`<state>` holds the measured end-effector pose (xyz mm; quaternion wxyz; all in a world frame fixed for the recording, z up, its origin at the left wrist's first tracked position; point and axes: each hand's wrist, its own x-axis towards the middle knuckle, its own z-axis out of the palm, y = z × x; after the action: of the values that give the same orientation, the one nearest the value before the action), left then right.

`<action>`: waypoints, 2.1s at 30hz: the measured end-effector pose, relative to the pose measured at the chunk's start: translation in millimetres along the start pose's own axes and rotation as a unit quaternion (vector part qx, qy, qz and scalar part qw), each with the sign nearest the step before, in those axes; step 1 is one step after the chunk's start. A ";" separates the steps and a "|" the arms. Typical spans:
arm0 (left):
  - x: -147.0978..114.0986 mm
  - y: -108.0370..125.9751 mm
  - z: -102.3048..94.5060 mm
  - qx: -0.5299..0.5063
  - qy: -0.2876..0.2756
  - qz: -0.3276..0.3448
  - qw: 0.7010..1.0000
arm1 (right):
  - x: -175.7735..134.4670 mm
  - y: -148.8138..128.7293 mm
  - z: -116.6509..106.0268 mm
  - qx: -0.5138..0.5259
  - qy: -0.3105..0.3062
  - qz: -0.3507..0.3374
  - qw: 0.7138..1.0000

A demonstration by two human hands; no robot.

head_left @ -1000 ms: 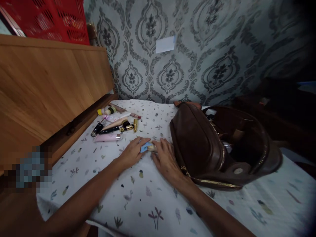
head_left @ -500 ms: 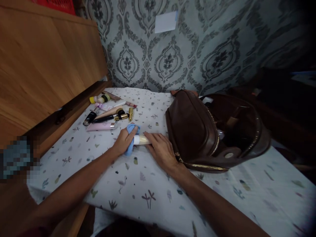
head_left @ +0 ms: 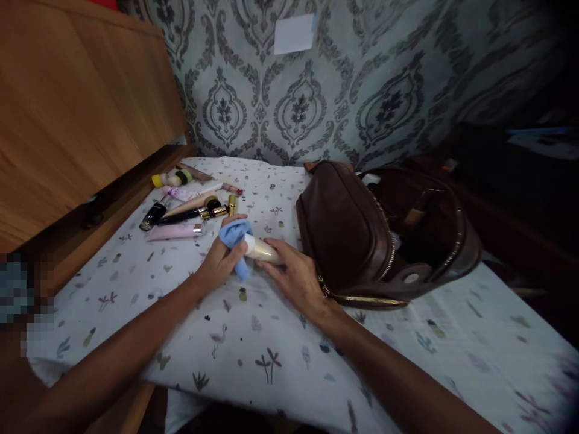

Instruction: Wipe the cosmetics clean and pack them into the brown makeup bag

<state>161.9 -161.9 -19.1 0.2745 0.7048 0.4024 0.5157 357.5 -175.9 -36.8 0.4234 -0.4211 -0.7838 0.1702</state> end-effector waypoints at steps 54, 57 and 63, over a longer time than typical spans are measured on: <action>5.2 -2.5 -10.7 -0.153 -0.026 -0.145 0.977 | 4.8 -25.7 -4.0 0.579 -0.147 0.376 0.708; 4.9 -2.2 -12.2 -0.182 -0.038 -0.189 0.964 | 6.4 -24.7 -2.6 0.593 -0.149 0.412 0.676; 7.7 -10.8 -11.5 -0.211 0.012 -0.238 0.948 | 2.3 -24.0 -2.0 0.374 -0.039 0.306 0.875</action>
<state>149.0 -150.1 -20.3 0.5272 0.5078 0.4437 0.5171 346.1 -188.4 -19.5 0.4448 -0.4434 -0.5097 0.5880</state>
